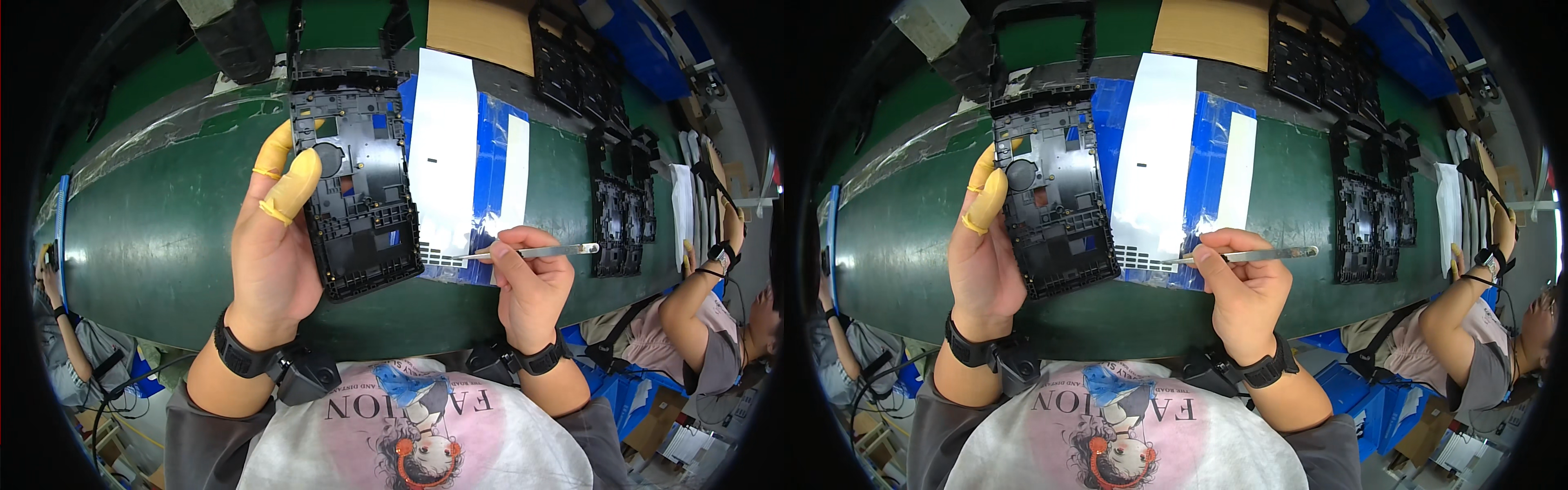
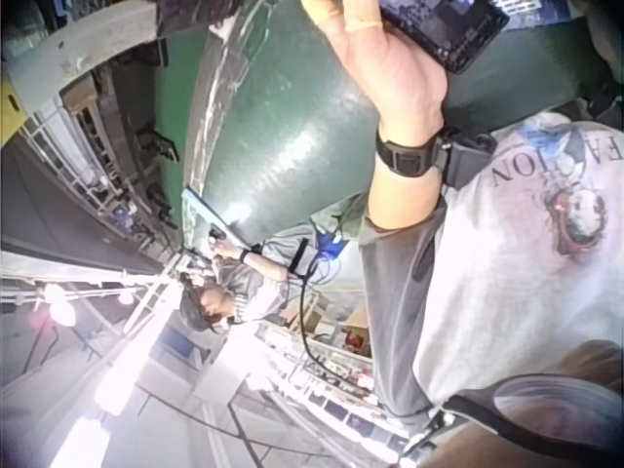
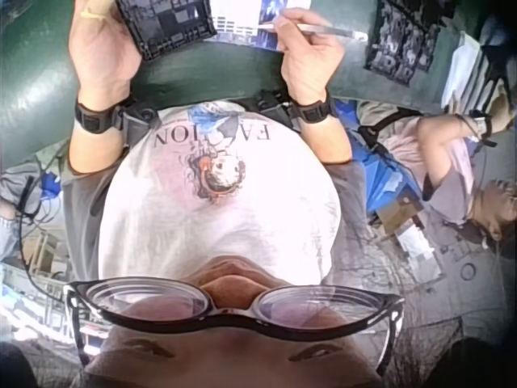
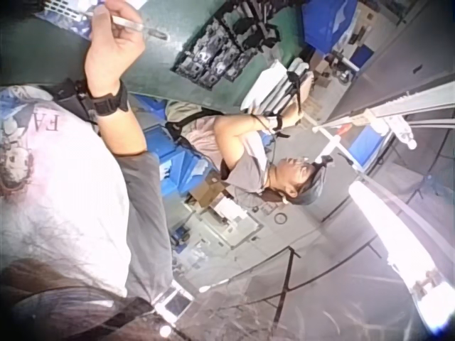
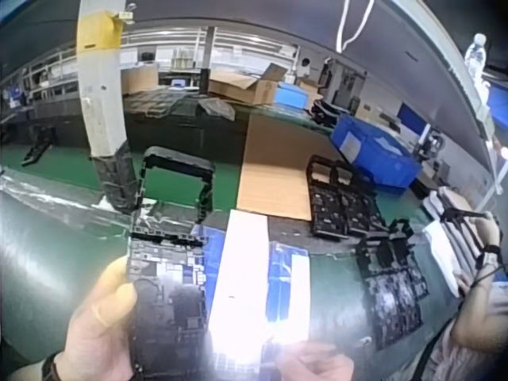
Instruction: Manually assembling or inspecting an electronic housing component using tweezers.
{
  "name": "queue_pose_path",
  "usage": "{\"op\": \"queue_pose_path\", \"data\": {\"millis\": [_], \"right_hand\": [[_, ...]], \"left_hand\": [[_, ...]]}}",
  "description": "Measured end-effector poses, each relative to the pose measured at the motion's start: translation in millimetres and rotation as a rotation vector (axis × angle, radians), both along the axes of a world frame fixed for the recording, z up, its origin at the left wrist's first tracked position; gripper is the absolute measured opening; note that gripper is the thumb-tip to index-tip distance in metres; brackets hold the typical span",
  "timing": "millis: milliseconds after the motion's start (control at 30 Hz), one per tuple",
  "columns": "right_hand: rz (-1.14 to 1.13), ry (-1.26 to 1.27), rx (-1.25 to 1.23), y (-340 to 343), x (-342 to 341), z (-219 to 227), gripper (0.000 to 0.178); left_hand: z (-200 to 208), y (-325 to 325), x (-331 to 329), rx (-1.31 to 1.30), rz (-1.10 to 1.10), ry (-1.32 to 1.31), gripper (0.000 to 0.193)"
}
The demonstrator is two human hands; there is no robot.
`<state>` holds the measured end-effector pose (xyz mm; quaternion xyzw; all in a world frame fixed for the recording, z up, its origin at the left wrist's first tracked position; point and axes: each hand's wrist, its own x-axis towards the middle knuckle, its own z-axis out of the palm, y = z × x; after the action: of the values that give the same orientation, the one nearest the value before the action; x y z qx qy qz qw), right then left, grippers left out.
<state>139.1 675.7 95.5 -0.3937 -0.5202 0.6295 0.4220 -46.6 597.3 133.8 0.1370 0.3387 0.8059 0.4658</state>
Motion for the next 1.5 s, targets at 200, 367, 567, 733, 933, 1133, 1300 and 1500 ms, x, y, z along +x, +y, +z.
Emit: {"op": "queue_pose_path", "data": {"millis": [200,367,567,733,933,1133,1300,1500], "right_hand": [[0.008,0.117,-0.076,2,2,2,0.016],[0.084,0.301,-0.055,2,-7,36,0.018],[0.235,0.243,-0.044,-6,-33,36,0.018],[0.193,0.278,-0.061,-8,-38,35,0.017],[0.2,0.286,-0.036,-6,-39,35,0.017],[0.197,0.295,-0.027,-5,-39,33,0.018],[0.198,0.292,-0.007,-5,-39,33,0.018],[0.188,0.298,-0.01,-6,-40,34,0.017]], "left_hand": [[-1,0,4,-0.078,-0.045,0.047,0.038],[-3,0,12,-0.032,-0.175,-0.072,0.034],[-1,-5,17,-0.047,-0.264,-0.077,0.039],[1,-6,20,-0.045,-0.253,-0.093,0.042],[1,-6,18,-0.022,-0.267,-0.083,0.042],[1,-6,19,-0.013,-0.268,-0.109,0.041],[2,-6,20,-0.025,-0.265,-0.104,0.042],[-2,-9,24,-0.065,-0.205,0.074,0.052]]}}
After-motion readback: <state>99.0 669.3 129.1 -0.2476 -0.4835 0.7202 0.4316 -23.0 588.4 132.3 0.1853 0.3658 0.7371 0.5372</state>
